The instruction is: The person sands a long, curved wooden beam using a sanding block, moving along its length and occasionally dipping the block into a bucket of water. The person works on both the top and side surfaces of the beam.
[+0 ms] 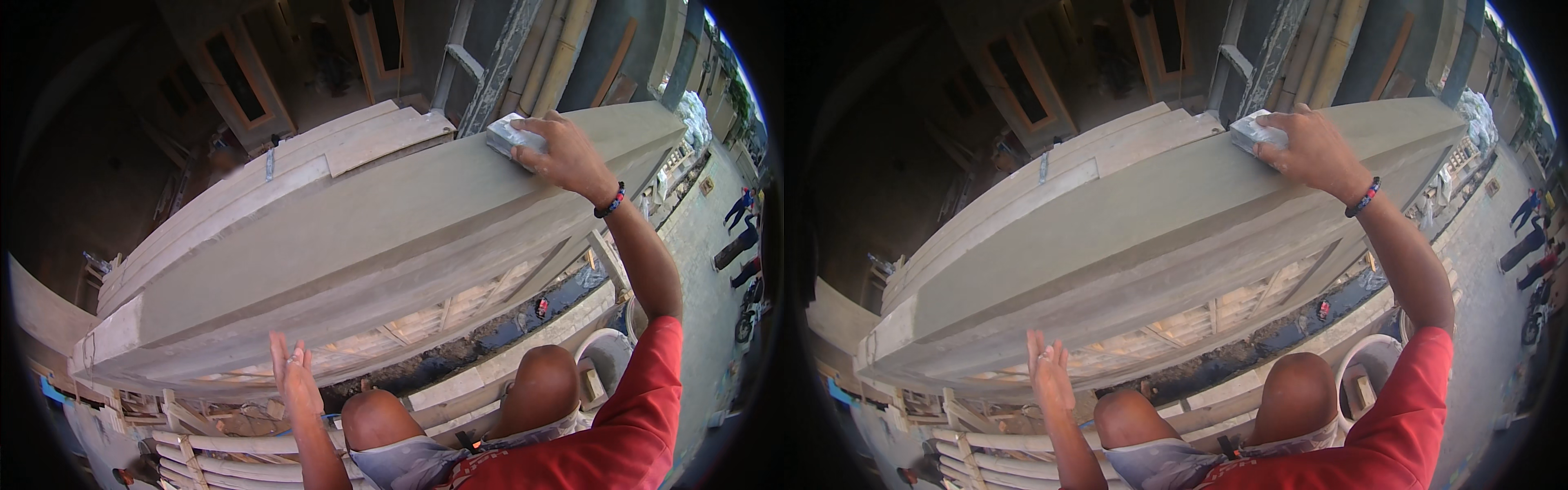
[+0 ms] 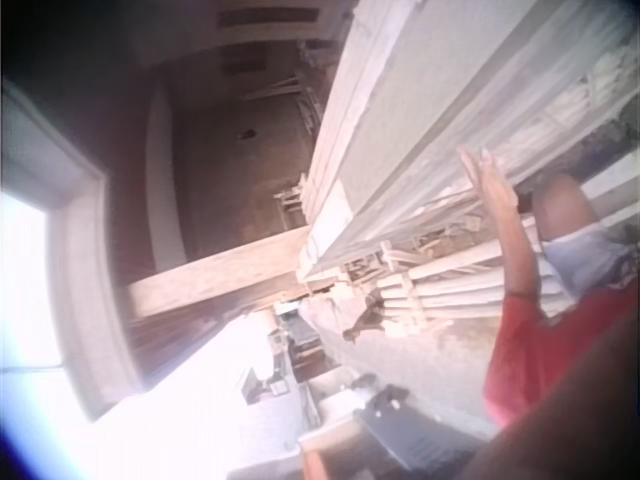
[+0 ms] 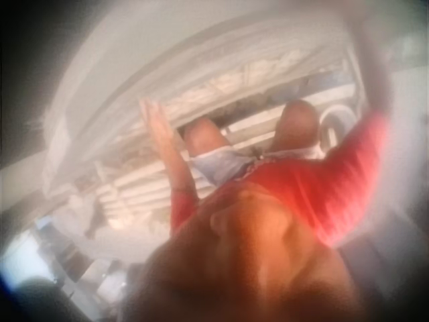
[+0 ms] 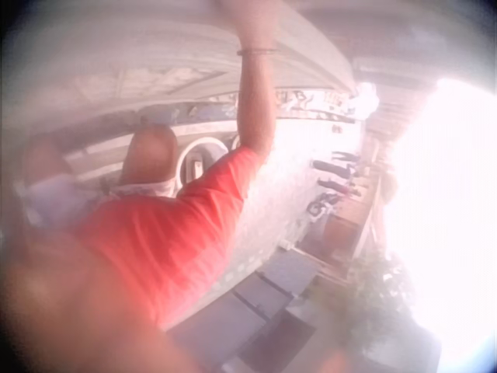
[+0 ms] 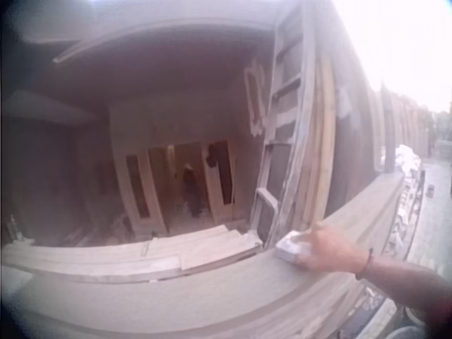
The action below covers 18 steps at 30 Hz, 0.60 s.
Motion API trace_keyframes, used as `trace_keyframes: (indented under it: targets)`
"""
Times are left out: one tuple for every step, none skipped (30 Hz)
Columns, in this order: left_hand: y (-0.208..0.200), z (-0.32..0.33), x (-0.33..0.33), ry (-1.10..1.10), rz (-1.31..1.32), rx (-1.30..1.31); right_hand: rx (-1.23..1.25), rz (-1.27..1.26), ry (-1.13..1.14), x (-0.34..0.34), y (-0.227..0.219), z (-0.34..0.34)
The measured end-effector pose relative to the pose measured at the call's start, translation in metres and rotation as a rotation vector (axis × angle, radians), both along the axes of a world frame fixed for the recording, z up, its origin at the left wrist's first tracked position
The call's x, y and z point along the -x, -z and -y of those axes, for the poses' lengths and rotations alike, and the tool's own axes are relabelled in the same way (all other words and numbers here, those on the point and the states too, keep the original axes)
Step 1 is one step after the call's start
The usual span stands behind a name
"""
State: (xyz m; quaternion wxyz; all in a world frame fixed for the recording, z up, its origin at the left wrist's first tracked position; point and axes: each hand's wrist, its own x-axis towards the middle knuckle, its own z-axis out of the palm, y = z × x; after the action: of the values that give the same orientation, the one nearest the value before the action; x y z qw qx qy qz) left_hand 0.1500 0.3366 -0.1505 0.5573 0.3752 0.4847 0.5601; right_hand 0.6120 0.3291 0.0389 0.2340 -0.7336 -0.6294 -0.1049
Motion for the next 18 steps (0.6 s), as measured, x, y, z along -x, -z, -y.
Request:
trace_keyframes:
  targets:
    - [0.001, -0.001, 0.002, 0.015, 0.000, -0.005, -0.009, -0.011, -0.020, 0.004, 0.001, -0.001]
    - [0.003, -0.002, 0.002, 0.031, 0.001, -0.011, -0.018, -0.022, -0.039, 0.010, 0.001, -0.002]
    - [0.004, -0.002, 0.001, 0.043, 0.011, -0.007, -0.015, -0.009, -0.034, 0.017, 0.001, -0.002]
    - [0.004, -0.003, 0.000, 0.054, 0.021, -0.004, -0.014, 0.002, -0.030, 0.027, 0.001, -0.003]
    - [0.003, -0.003, -0.001, 0.065, 0.024, -0.001, -0.011, 0.008, -0.025, 0.035, 0.003, -0.004]
    - [0.003, -0.003, -0.001, 0.069, 0.008, -0.010, 0.007, 0.031, -0.039, 0.042, 0.008, -0.008]
    - [0.002, -0.003, -0.002, 0.072, -0.004, -0.018, -0.006, 0.040, -0.091, 0.052, 0.013, -0.013]
    - [0.003, -0.003, -0.005, 0.081, -0.009, -0.027, -0.019, 0.055, -0.139, 0.062, 0.016, -0.016]
    - [0.003, -0.003, -0.008, 0.087, 0.001, -0.026, -0.033, 0.070, -0.187, 0.069, 0.015, -0.019]
    - [0.003, -0.004, -0.009, 0.093, 0.007, -0.026, -0.028, -0.018, -0.274, 0.074, 0.013, -0.022]
    - [0.003, -0.005, -0.011, 0.098, 0.011, -0.027, -0.023, -0.107, -0.361, 0.078, 0.008, -0.025]
    - [0.003, -0.006, -0.013, 0.102, 0.012, -0.021, -0.019, -0.197, -0.448, 0.078, 0.003, -0.026]
    - [0.003, -0.006, -0.011, 0.099, 0.002, -0.019, -0.097, -0.170, -0.395, 0.074, -0.004, -0.024]
    - [0.002, -0.006, -0.011, 0.099, -0.004, -0.015, -0.172, -0.140, -0.336, 0.064, -0.016, -0.018]
    - [0.002, -0.007, -0.010, 0.104, -0.001, -0.013, -0.245, -0.111, -0.277, 0.051, -0.023, -0.015]
    - [0.003, -0.008, -0.013, 0.116, 0.015, -0.010, -0.290, -0.144, -0.226, 0.030, -0.029, -0.012]
    - [0.002, -0.008, -0.013, 0.121, 0.014, -0.008, -0.338, -0.195, -0.179, 0.008, -0.028, -0.009]
    - [0.002, -0.008, -0.013, 0.122, 0.012, -0.001, -0.340, -0.236, -0.149, -0.010, -0.027, -0.002]
